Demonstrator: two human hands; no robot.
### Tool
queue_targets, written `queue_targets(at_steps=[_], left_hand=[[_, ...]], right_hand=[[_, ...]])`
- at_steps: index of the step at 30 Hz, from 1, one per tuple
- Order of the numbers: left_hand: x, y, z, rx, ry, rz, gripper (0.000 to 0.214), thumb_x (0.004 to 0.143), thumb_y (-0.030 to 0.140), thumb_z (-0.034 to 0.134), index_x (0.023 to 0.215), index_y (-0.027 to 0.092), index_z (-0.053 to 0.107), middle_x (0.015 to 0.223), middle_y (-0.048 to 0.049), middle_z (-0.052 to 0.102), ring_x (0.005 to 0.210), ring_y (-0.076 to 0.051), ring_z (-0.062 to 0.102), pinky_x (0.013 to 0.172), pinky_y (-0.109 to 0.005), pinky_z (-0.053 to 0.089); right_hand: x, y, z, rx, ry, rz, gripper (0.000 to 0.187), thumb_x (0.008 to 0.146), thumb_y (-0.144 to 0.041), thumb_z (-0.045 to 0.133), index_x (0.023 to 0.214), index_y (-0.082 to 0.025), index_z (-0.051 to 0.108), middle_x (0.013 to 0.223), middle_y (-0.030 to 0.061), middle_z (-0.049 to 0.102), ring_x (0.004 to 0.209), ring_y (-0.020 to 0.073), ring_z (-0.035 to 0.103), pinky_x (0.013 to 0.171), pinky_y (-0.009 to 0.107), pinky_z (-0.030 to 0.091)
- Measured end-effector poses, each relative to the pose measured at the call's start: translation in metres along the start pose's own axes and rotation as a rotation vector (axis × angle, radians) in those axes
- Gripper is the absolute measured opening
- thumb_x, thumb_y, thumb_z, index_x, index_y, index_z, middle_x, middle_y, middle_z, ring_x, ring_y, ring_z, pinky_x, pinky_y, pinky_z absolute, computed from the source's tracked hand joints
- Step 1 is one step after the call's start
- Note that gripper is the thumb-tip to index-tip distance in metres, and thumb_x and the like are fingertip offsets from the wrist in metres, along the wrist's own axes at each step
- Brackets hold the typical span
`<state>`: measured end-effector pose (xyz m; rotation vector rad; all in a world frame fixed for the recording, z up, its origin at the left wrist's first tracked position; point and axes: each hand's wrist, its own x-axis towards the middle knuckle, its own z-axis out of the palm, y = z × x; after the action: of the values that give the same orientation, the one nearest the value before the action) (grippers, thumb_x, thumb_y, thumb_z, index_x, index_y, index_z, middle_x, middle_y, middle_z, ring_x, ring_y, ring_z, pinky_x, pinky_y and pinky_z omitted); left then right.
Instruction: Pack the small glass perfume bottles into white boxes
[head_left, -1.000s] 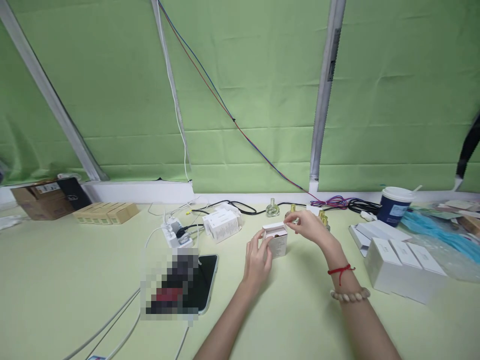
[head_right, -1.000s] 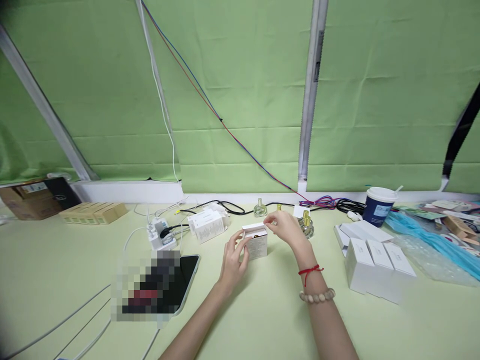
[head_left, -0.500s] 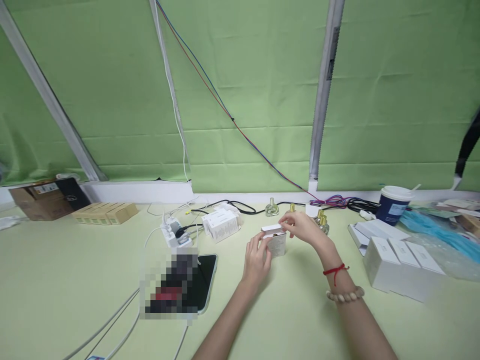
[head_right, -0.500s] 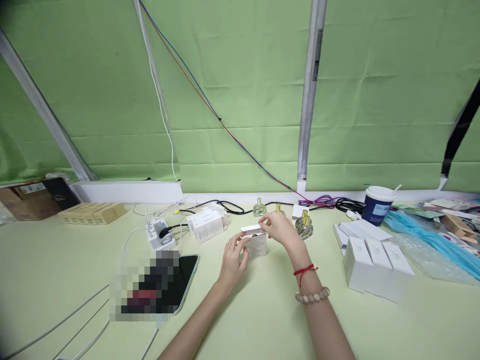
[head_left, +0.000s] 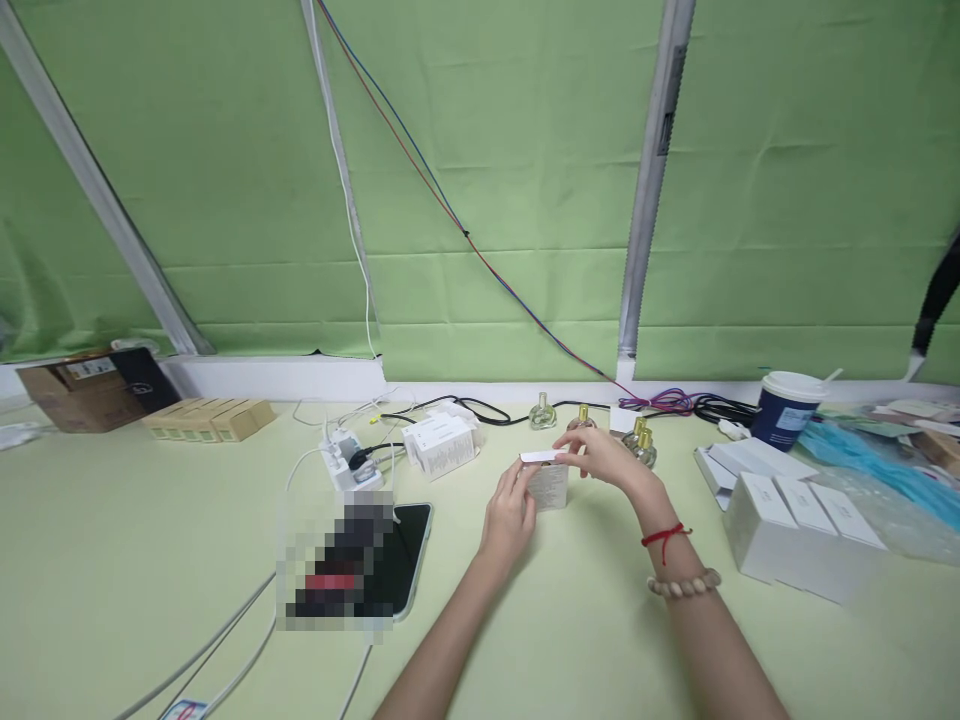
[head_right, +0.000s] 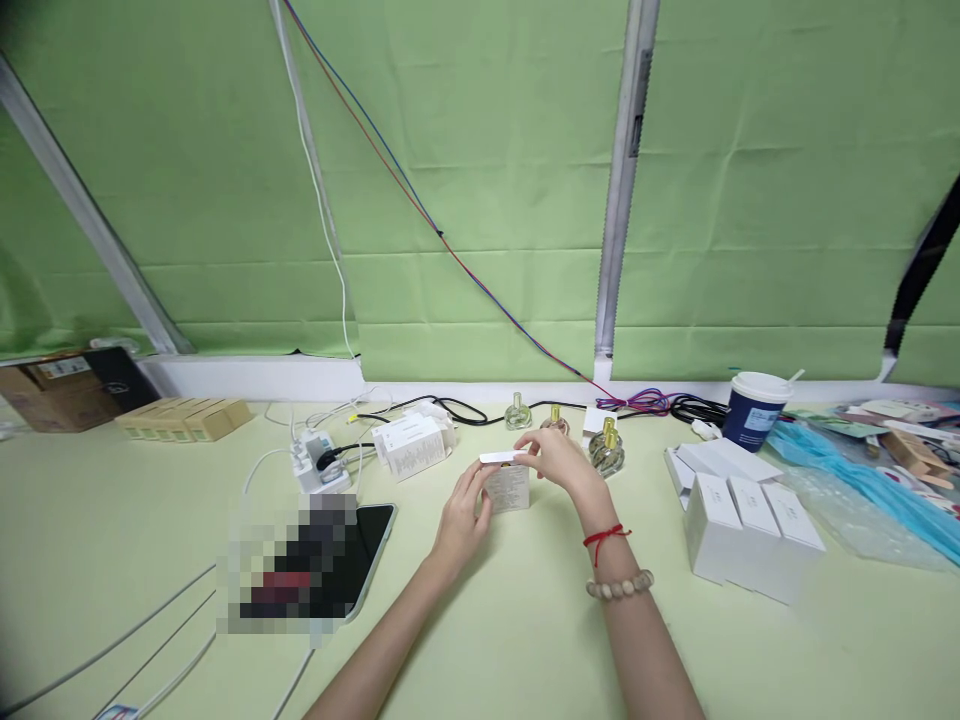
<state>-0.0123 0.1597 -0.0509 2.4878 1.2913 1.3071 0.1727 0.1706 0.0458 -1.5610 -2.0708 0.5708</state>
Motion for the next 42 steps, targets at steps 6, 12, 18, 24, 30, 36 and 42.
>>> queue_targets(at_steps=[6, 12, 18, 24, 30, 36, 42], left_hand=[[0.001, -0.004, -0.001, -0.073, -0.053, -0.031, 0.057, 0.073, -0.001, 0.033, 0.124, 0.022, 0.042, 0.133, -0.0068, 0.042, 0.123, -0.017, 0.040, 0.099, -0.036, 0.039], [-0.001, -0.007, -0.003, -0.099, -0.125, -0.026, 0.067, 0.066, -0.006, 0.029, 0.123, 0.024, 0.043, 0.137, -0.0056, 0.036, 0.125, -0.017, 0.037, 0.098, -0.035, 0.041], [0.000, -0.006, -0.005, -0.126, -0.125, -0.034, 0.067, 0.065, -0.007, 0.030, 0.123, 0.024, 0.044, 0.135, -0.0063, 0.036, 0.122, -0.018, 0.040, 0.095, -0.033, 0.043], [0.002, -0.003, 0.004, -0.107, -0.066, -0.083, 0.064, 0.065, -0.008, 0.030, 0.118, 0.023, 0.045, 0.128, -0.0077, 0.040, 0.109, -0.017, 0.049, 0.083, -0.029, 0.047], [0.002, 0.000, 0.007, 0.032, -0.100, -0.194, 0.052, 0.070, -0.003, 0.035, 0.111, 0.025, 0.051, 0.125, -0.0072, 0.039, 0.088, -0.016, 0.055, 0.057, -0.021, 0.045], [0.001, 0.002, 0.002, 0.084, -0.185, -0.245, 0.065, 0.066, -0.006, 0.035, 0.119, 0.029, 0.049, 0.138, -0.0058, 0.027, 0.108, -0.021, 0.050, 0.058, -0.020, 0.045], [0.000, 0.004, 0.001, 0.091, -0.217, -0.254, 0.072, 0.067, -0.008, 0.032, 0.126, 0.032, 0.042, 0.144, -0.0029, 0.022, 0.109, -0.021, 0.052, 0.064, -0.022, 0.048]], right_hand=[[0.012, 0.015, 0.012, -0.027, 0.121, -0.097, 0.024, 0.076, -0.034, 0.061, 0.095, -0.021, 0.069, 0.106, 0.0078, 0.060, 0.090, 0.0177, 0.058, 0.078, 0.033, 0.045], [0.012, 0.013, 0.014, 0.156, 0.007, -0.183, 0.028, 0.080, -0.026, 0.055, 0.104, -0.018, 0.066, 0.106, 0.0082, 0.066, 0.098, 0.0201, 0.058, 0.089, 0.036, 0.044], [0.010, 0.006, 0.013, 0.233, -0.084, -0.095, 0.029, 0.080, -0.026, 0.054, 0.106, -0.020, 0.067, 0.098, 0.0075, 0.068, 0.086, 0.0188, 0.061, 0.074, 0.031, 0.051], [0.005, 0.003, 0.008, 0.234, -0.148, -0.061, 0.032, 0.078, -0.026, 0.055, 0.107, -0.020, 0.066, 0.097, 0.0061, 0.068, 0.083, 0.0172, 0.060, 0.052, 0.019, 0.046], [0.001, 0.001, 0.006, 0.298, -0.257, -0.069, 0.034, 0.074, -0.030, 0.060, 0.107, -0.022, 0.066, 0.099, 0.0041, 0.068, 0.078, 0.0138, 0.058, 0.048, 0.015, 0.043], [0.005, 0.002, 0.008, 0.268, -0.254, -0.084, 0.038, 0.081, -0.042, 0.048, 0.100, -0.018, 0.069, 0.098, 0.0060, 0.067, 0.075, 0.0142, 0.056, 0.046, 0.017, 0.046], [0.009, 0.009, 0.013, 0.249, -0.213, -0.110, 0.041, 0.078, -0.039, 0.051, 0.111, -0.018, 0.065, 0.106, 0.0075, 0.065, 0.077, 0.0164, 0.056, 0.049, 0.020, 0.046]])
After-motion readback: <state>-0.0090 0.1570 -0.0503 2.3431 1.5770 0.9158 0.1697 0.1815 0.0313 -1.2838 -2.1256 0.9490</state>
